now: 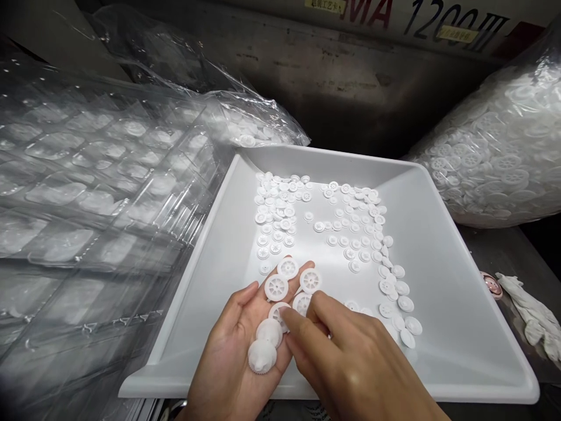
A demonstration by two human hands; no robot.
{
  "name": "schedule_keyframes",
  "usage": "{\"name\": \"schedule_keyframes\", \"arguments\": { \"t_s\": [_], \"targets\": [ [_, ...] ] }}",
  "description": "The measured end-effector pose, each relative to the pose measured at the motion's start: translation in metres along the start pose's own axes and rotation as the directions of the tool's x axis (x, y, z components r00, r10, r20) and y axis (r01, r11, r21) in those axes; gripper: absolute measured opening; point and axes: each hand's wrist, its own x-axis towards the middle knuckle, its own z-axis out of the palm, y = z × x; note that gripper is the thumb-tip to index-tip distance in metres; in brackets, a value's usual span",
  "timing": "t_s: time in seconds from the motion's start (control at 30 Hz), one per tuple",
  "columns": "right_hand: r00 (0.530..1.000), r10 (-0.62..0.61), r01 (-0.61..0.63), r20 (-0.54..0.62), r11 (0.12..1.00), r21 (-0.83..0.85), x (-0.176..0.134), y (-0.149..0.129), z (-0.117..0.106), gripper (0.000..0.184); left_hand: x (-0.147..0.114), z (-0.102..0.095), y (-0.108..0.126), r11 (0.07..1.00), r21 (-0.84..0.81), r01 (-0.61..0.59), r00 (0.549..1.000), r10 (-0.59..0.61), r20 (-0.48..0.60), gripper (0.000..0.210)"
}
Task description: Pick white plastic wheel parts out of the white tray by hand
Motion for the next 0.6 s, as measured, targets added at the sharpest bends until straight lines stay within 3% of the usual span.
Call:
{"name": "schedule_keyframes", "arguments": {
  "t_s": [0.27, 0.37, 0.6],
  "targets": [
    [0.990, -0.129, 0.126, -0.050, 0.990, -0.058, 0.0054, -0.0005, 0.0046, 0.034, -0.0003, 0.0002, -0.0025, 0.999, 0.006, -0.032, 0.998, 0.031, 0.051, 0.042],
    [0.979, -0.190, 0.187, -0.073, 0.981, -0.044, 0.0048, 0.0005, 0.0054, 0.042, 0.0000, 0.0044, -0.0008, 0.999, 0.023, -0.044, 0.996, 0.042, 0.075, 0.041],
    [0.964, -0.249, 0.247, -0.097, 0.969, -0.031, -0.0039, 0.0025, 0.0075, 0.039, 0.0026, 0.0038, -0.0004, 1.000, -0.011, 0.000, 0.999, 0.000, 0.036, 0.044]
  ]
}}
